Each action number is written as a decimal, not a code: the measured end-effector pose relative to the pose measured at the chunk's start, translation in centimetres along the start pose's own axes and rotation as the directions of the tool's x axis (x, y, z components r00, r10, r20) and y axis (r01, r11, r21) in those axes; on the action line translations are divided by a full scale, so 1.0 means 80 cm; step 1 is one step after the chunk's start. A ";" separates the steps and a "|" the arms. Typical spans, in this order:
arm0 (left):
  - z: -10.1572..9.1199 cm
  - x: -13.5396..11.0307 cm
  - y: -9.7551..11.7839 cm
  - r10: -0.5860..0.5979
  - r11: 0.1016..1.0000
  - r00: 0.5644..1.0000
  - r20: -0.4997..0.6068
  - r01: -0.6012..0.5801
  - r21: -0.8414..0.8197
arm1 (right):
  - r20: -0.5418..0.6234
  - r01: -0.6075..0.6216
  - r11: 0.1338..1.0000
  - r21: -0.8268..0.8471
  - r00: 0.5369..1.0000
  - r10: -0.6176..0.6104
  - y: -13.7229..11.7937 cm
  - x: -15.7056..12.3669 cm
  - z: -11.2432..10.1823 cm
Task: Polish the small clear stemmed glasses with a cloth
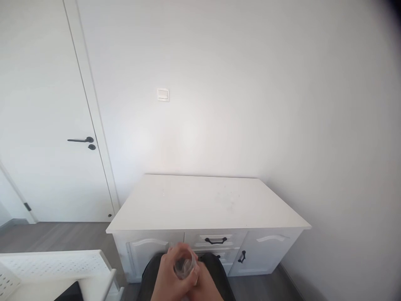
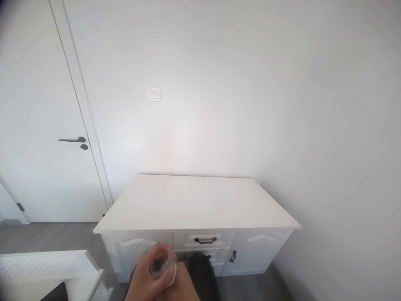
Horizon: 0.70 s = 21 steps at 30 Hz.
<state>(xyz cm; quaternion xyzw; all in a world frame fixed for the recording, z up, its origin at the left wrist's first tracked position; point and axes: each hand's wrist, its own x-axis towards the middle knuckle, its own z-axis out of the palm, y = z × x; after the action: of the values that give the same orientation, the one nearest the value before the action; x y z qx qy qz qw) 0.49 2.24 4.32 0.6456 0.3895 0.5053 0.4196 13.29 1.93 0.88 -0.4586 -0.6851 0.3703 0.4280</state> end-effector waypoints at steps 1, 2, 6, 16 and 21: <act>0.003 -0.003 -0.002 0.033 0.997 0.994 -0.100 -0.025 0.075 | -0.005 0.015 0.999 -0.052 1.000 -0.015 -0.010 0.001 -0.005; 0.006 -0.005 -0.003 0.062 0.992 0.983 -0.172 -0.041 0.120 | 0.008 0.028 0.996 -0.085 1.000 -0.028 -0.018 0.001 -0.012; 0.003 -0.007 0.002 0.064 0.998 0.951 -0.301 -0.058 0.029 | 0.159 -0.024 0.983 0.183 0.987 -0.006 -0.020 -0.007 -0.051; 0.008 -0.012 -0.001 0.082 0.942 0.896 -0.437 -0.213 -0.258 | 0.192 -0.290 0.314 0.904 0.932 0.308 -0.013 -0.010 -0.014; 0.011 -0.018 -0.016 0.259 0.953 0.888 -0.381 -0.298 -0.047 | 0.160 -0.367 0.448 0.815 0.886 0.435 -0.011 -0.002 0.009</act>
<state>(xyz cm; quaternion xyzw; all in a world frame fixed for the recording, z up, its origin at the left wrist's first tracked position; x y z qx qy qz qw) 0.95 1.21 2.56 0.5651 0.3379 0.6925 0.2947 12.36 1.44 1.35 -0.3638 -0.2848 0.7209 0.5166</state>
